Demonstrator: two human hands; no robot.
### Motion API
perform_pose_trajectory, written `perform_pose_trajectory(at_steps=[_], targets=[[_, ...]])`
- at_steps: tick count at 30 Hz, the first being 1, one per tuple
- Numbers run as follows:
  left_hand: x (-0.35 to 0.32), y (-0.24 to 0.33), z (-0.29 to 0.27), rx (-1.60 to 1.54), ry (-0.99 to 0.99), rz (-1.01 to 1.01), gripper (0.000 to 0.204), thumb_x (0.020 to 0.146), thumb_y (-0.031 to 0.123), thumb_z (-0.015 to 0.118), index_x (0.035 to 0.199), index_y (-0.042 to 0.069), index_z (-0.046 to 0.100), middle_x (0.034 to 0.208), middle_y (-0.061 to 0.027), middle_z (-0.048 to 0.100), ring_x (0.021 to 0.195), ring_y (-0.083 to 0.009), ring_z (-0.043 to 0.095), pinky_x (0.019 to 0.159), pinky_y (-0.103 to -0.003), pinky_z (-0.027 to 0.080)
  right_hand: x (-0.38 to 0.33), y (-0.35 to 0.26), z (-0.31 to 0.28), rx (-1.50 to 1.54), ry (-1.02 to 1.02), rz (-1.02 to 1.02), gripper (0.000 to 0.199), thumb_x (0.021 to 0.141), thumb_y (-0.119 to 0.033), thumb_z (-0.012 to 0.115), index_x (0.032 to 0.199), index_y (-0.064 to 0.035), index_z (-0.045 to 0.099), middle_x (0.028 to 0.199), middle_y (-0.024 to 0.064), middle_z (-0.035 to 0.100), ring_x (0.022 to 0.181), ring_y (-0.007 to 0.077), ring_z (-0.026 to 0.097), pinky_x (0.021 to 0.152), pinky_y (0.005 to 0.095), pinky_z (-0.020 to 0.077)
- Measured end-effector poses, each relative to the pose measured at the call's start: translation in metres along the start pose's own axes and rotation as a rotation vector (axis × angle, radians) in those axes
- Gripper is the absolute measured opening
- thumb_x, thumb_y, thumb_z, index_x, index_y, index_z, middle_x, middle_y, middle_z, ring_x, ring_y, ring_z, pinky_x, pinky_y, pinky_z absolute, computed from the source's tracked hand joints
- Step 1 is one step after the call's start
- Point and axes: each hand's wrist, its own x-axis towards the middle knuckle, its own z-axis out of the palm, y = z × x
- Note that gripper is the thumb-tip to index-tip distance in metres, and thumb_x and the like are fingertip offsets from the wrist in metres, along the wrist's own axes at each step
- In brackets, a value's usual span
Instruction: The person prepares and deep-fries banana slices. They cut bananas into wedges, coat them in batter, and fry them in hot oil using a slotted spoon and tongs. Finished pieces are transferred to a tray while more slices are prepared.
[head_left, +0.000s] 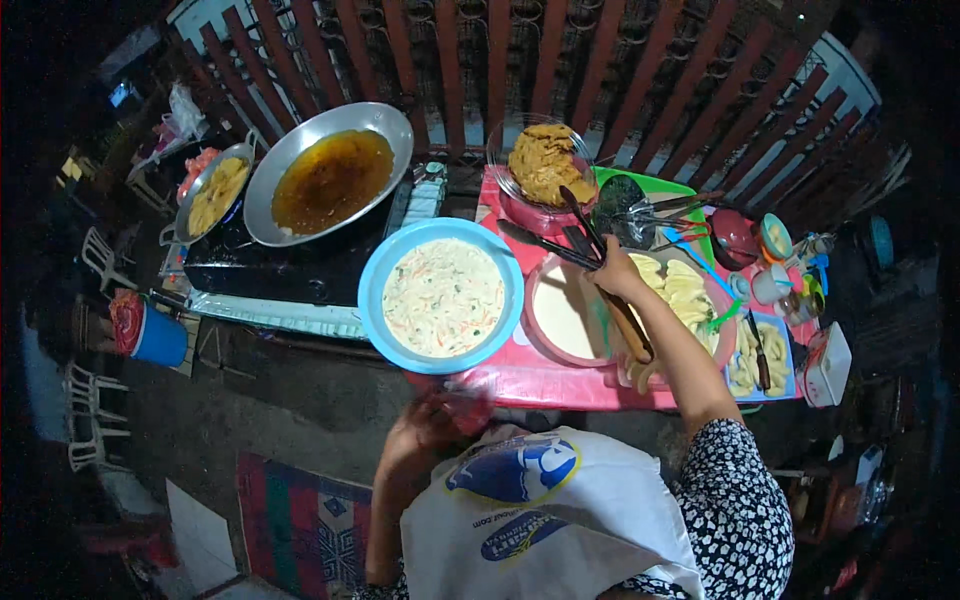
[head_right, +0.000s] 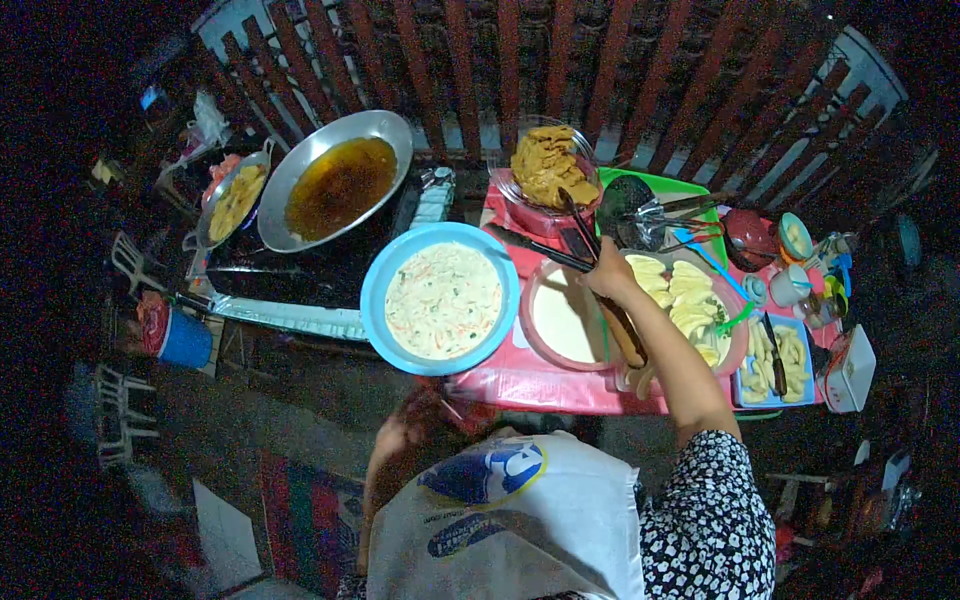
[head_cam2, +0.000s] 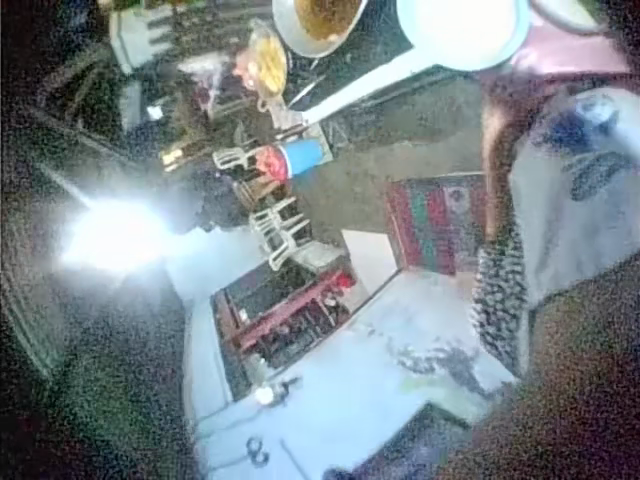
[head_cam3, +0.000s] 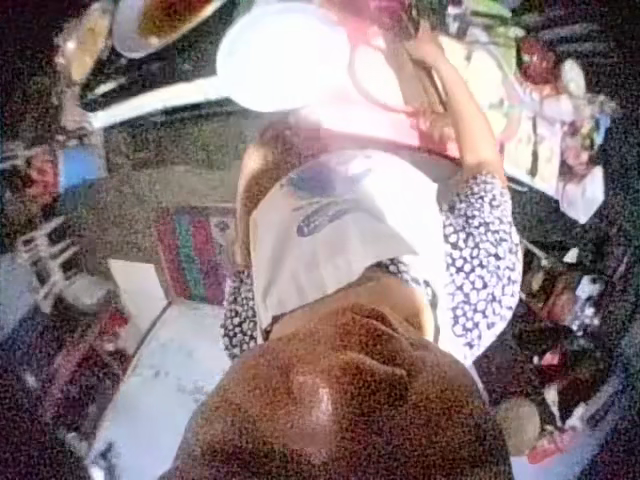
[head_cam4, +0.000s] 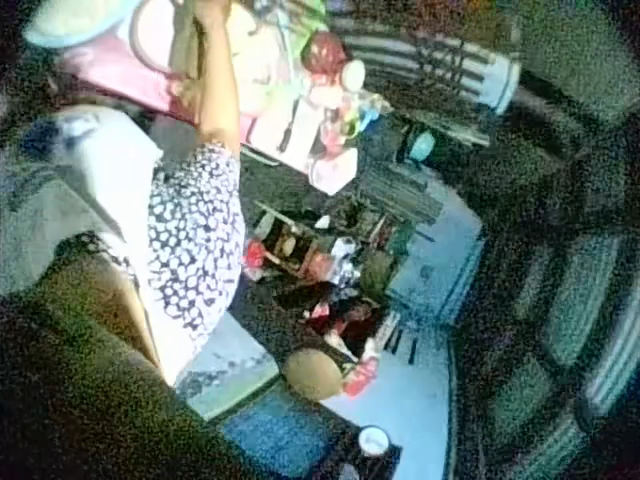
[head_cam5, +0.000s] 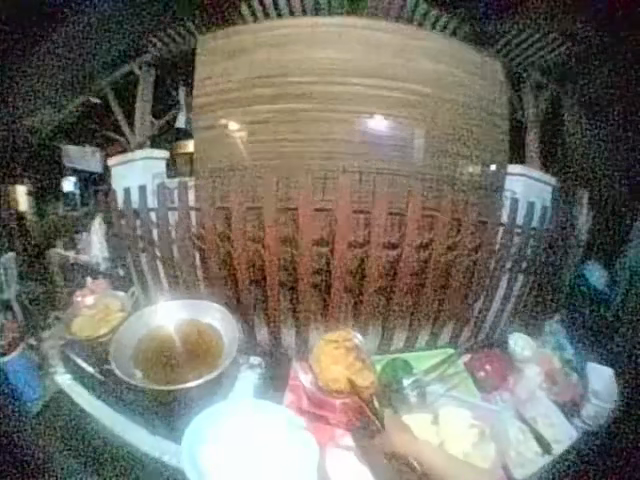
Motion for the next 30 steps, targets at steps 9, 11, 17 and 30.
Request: perform_pose_trajectory(at_steps=[9, 11, 17, 30], targets=[[0.029, -0.027, 0.036, -0.27, 0.043, 0.319, 0.041, 0.091, 0.02, 0.042, 0.128, 0.004, 0.034, 0.117, -0.0132, 0.048, 0.096, -0.0175, 0.054, 0.08, -0.03, 0.047, 0.022, 0.034, -0.06, -0.087, -0.191, -0.152, 0.082, 0.057, -0.018, 0.077, 0.123, -0.0009, 0.032, 0.111, 0.0207, 0.052, 0.103, 0.0313, 0.051, 0.087, 0.0345, 0.0405], [0.031, -0.022, 0.053, -0.241, 0.039, 0.326, 0.041, 0.091, 0.02, 0.043, 0.128, 0.004, 0.034, 0.117, -0.0125, 0.048, 0.096, -0.0173, 0.054, 0.08, -0.03, 0.047, 0.029, 0.048, -0.078, -0.029, -0.26, -0.164, 0.087, 0.055, -0.019, 0.079, 0.125, -0.0003, 0.031, 0.117, 0.0211, 0.048, 0.109, 0.0296, 0.047, 0.091, 0.033, 0.0373], [0.033, -0.014, 0.085, -0.195, 0.025, 0.325, 0.043, 0.089, 0.02, 0.047, 0.127, 0.006, 0.035, 0.116, -0.0096, 0.049, 0.098, -0.0171, 0.054, 0.081, -0.029, 0.046, 0.064, 0.096, -0.109, 0.021, -0.25, -0.269, 0.081, 0.055, -0.011, 0.078, 0.122, -0.0017, 0.034, 0.114, 0.0182, 0.049, 0.108, 0.0262, 0.047, 0.093, 0.0316, 0.0346], [0.05, -0.001, 0.114, -0.126, 0.025, 0.284, 0.041, 0.09, 0.019, 0.046, 0.126, 0.003, 0.037, 0.116, -0.0101, 0.049, 0.097, -0.017, 0.054, 0.081, -0.027, 0.046, 0.116, 0.123, -0.129, -0.076, -0.056, -0.291, 0.083, 0.056, -0.005, 0.075, 0.127, -0.0083, 0.031, 0.114, 0.0166, 0.051, 0.103, 0.0285, 0.05, 0.084, 0.0351, 0.0411]])
